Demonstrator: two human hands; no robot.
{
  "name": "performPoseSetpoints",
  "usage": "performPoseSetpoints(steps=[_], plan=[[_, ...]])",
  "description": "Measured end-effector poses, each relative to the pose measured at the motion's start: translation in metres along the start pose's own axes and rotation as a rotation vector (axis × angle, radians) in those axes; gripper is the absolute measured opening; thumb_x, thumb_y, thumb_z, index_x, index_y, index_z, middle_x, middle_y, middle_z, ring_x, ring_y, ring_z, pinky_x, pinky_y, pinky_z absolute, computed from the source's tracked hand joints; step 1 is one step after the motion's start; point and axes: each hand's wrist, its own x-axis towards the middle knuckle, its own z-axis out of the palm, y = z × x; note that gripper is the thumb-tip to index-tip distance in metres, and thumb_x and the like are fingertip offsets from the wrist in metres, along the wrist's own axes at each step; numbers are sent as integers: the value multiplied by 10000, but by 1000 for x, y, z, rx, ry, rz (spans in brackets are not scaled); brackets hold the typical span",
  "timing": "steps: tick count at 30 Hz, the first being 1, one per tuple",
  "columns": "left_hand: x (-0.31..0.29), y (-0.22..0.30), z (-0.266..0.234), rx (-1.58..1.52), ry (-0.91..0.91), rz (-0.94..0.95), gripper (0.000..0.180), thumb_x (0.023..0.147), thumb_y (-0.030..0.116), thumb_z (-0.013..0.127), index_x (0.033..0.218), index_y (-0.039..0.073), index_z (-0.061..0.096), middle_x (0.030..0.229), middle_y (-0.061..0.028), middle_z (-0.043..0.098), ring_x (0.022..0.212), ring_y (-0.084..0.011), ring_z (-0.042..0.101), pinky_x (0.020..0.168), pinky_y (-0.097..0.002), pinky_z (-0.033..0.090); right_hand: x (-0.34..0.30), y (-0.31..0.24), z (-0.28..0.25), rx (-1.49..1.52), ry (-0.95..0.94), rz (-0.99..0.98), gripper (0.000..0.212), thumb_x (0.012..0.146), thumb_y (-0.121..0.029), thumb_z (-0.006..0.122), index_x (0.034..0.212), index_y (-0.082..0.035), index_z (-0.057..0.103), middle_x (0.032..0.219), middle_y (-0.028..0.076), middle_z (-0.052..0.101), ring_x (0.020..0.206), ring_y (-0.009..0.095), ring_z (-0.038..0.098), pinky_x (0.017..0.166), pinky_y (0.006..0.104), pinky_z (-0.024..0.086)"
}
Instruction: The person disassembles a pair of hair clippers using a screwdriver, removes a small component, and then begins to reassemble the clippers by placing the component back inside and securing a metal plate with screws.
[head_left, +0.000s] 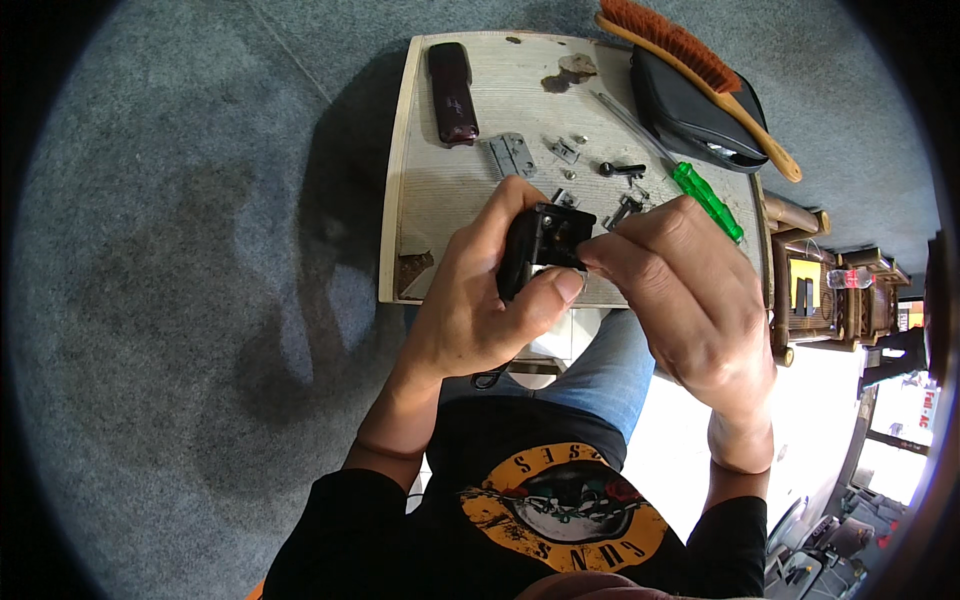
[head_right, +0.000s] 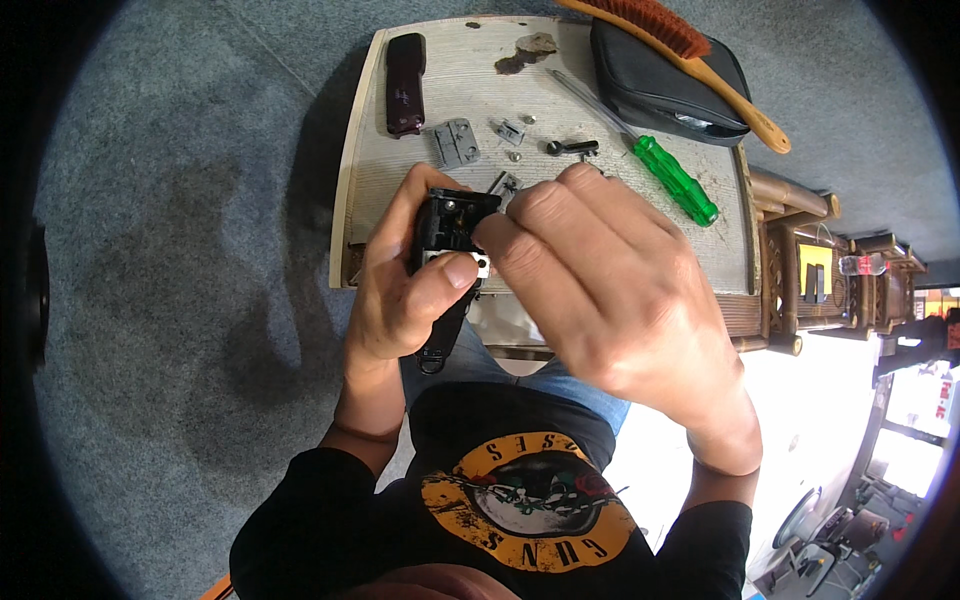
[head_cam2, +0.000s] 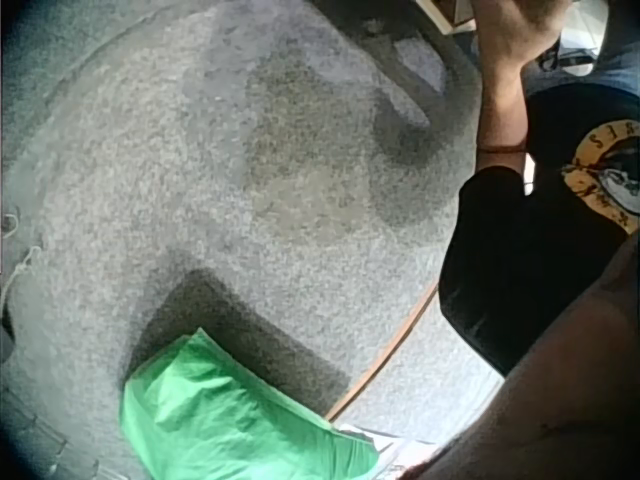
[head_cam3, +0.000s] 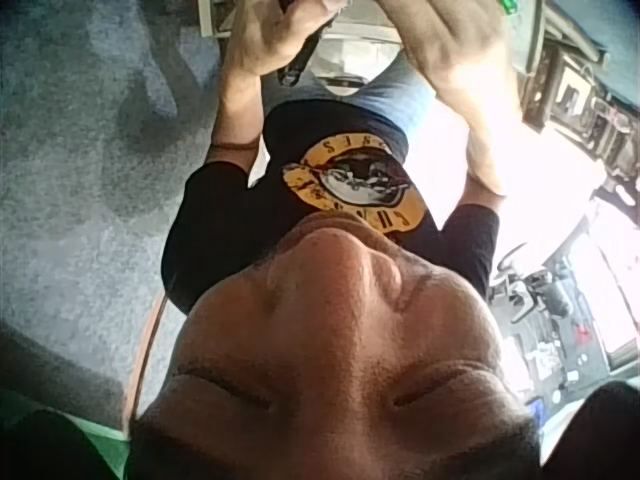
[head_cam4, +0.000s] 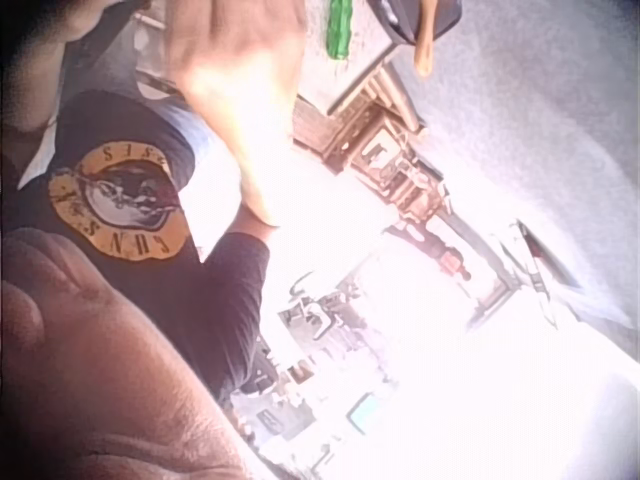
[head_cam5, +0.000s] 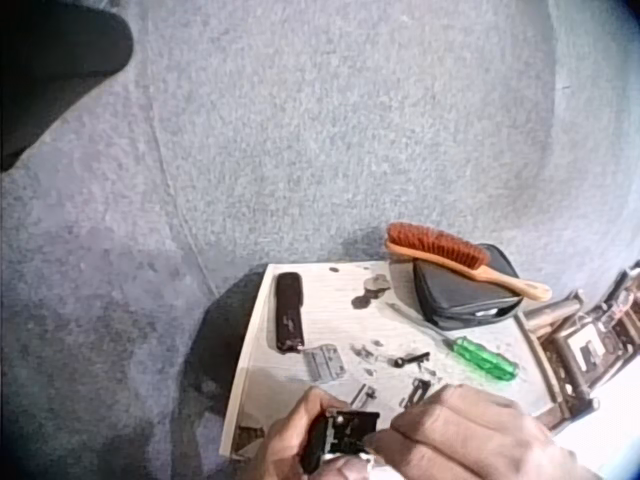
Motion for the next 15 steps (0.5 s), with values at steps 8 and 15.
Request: performPoseSetpoints(steps=[8, 15], plan=[[3, 1, -1, 39, -24, 11, 317, 871, 251, 663, 1016, 35, 483, 709, -19, 566, 651, -93, 557, 581, -273, 448, 2, 8, -2, -173, -34, -203, 288, 675, -110, 745, 941, -1, 742, 868, 72, 626, 787, 202, 644, 638, 341, 530], [0, 1, -1, -18, 11, -8, 335, 859, 224, 677, 1057, 23, 496, 747, -26, 569, 695, -88, 541, 630, -272, 448, 5, 20, 8, -36, 81, -225, 282, 674, -106, 768, 935, -1, 755, 835, 59, 636, 748, 193, 648, 612, 336, 520]])
